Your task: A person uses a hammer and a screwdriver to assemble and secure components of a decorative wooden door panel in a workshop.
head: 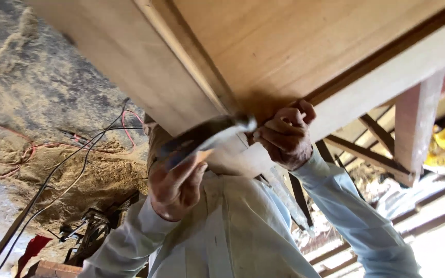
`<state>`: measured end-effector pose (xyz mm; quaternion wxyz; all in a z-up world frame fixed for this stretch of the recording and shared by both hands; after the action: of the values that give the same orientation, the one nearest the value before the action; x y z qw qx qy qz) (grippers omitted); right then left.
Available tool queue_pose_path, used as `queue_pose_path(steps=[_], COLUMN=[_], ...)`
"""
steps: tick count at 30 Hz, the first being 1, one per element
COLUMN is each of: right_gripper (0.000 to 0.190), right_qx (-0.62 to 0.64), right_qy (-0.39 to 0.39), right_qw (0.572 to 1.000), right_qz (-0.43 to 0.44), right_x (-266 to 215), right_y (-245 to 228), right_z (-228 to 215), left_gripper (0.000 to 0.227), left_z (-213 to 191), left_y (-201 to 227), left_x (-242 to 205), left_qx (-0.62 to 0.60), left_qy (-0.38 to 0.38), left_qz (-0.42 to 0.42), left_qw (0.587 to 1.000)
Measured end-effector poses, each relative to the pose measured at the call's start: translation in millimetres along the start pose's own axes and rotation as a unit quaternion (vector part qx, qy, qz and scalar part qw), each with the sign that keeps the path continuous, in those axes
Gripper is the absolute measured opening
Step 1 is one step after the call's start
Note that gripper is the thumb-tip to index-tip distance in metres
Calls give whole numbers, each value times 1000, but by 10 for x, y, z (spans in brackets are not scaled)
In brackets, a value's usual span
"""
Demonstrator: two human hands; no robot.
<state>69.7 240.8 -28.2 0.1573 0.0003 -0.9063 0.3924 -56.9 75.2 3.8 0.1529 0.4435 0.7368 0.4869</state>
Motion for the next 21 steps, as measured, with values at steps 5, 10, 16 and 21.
queue_pose_path(steps=[5,10,16,21], right_gripper=[23,32,23,25], right_qx=[22,174,-71,-103], right_qy=[13,146,6,-19], right_qw=[999,951,996,990], right_qz=[48,211,50,99], right_x=[78,-297,-360,-244], right_y=[29,469,-233,-400], right_z=[-105,-580,-12,88], left_gripper=[47,23,35,32], left_z=[-13,-293,-427,-309], left_y=[-70,-218,-580,-495], left_x=[-49,73,-127,-42], left_qx=[24,176,27,5], left_qy=[27,79,118,110], left_qz=[-3,-59,-77,-66], left_qw=[999,979,990,992])
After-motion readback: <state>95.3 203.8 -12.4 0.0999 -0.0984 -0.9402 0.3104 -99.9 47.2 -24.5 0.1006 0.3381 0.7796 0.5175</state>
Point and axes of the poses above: each hand's wrist, its own x-axis towards the middle knuckle, its own z-axis out of the palm, y = z × x, the point moved 9 cm from there along x, towards the middle knuckle, and after that the axes turned 14 degrees about x, right-handed, at the moved point
